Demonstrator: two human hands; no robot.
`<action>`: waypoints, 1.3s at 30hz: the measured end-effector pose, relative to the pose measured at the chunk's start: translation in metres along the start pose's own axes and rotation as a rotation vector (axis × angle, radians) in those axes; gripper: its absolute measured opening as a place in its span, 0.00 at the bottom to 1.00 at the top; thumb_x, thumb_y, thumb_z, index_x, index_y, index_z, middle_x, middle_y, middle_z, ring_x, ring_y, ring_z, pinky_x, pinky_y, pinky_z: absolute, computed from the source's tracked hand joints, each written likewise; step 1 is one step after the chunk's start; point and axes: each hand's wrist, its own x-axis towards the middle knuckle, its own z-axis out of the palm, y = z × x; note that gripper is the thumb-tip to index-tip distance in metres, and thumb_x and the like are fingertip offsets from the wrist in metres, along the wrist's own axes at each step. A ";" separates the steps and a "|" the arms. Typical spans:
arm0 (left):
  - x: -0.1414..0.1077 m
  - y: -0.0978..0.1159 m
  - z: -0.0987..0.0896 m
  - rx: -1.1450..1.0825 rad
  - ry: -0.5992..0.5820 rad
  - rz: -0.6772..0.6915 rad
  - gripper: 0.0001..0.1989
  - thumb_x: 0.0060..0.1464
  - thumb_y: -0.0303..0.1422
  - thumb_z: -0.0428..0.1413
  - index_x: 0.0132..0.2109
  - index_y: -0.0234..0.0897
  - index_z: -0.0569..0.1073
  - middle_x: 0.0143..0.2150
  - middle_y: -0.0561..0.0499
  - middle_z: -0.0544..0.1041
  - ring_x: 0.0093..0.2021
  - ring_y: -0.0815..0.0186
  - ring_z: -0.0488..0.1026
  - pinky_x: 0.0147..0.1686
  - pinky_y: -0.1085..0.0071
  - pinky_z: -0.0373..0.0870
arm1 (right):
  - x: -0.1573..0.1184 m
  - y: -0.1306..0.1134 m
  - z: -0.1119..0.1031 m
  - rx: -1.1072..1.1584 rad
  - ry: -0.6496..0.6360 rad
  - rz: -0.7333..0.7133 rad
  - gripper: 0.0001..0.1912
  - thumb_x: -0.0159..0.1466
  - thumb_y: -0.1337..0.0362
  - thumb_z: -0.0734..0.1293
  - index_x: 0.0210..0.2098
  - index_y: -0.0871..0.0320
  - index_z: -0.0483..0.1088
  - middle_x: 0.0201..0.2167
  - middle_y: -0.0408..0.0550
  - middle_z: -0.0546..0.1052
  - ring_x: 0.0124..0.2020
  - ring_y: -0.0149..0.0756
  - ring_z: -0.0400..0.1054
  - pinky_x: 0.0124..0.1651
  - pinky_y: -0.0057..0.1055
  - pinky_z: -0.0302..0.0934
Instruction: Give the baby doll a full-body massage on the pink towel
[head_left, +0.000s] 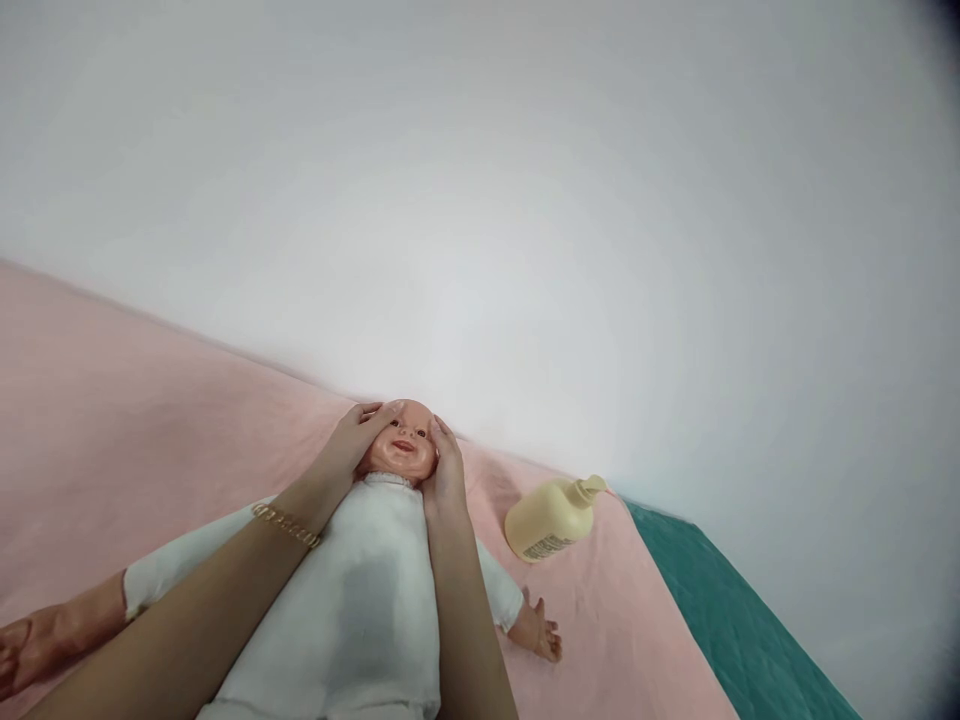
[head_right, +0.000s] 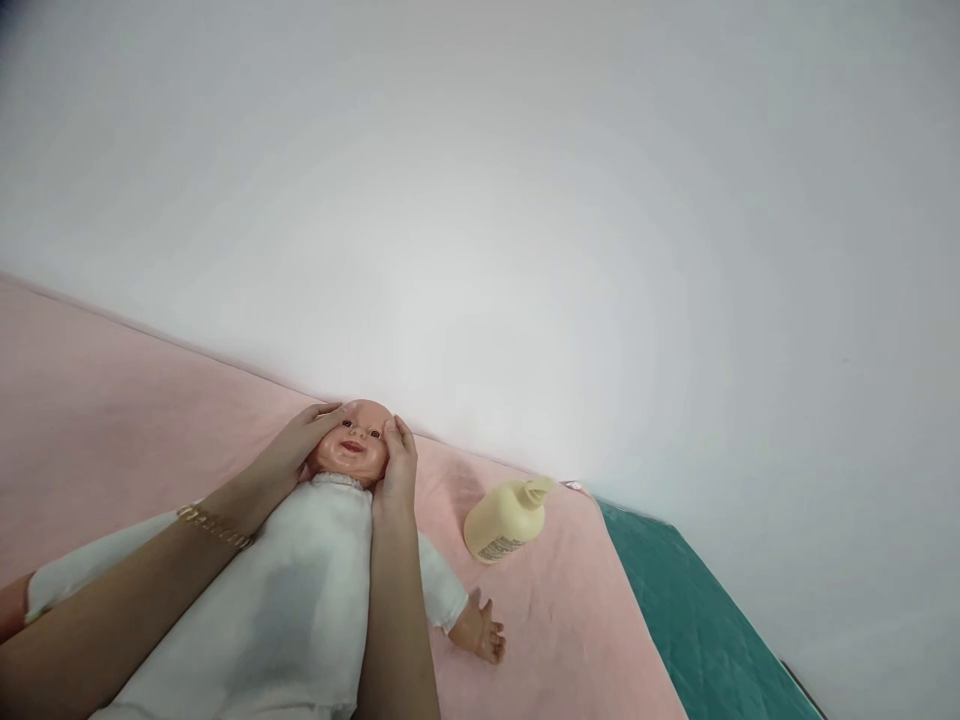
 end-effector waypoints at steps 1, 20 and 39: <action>0.001 0.000 -0.001 0.019 0.002 -0.001 0.26 0.43 0.40 0.71 0.47 0.34 0.73 0.48 0.42 0.79 0.44 0.57 0.78 0.41 0.66 0.76 | -0.001 -0.001 0.001 -0.025 0.008 0.001 0.23 0.51 0.59 0.77 0.45 0.56 0.72 0.41 0.48 0.82 0.42 0.44 0.78 0.53 0.44 0.72; 0.005 0.001 0.000 0.091 0.030 -0.009 0.19 0.47 0.35 0.67 0.45 0.34 0.72 0.43 0.46 0.78 0.39 0.63 0.78 0.37 0.69 0.74 | 0.001 -0.003 0.002 -0.120 0.057 -0.004 0.22 0.49 0.61 0.76 0.42 0.56 0.71 0.37 0.47 0.82 0.38 0.40 0.78 0.47 0.37 0.73; 0.000 0.001 0.005 0.035 0.037 -0.020 0.09 0.58 0.33 0.60 0.44 0.36 0.72 0.43 0.46 0.78 0.39 0.64 0.78 0.36 0.71 0.75 | -0.001 -0.002 -0.002 0.005 0.066 -0.006 0.14 0.54 0.65 0.72 0.41 0.56 0.74 0.39 0.47 0.83 0.42 0.42 0.79 0.50 0.42 0.74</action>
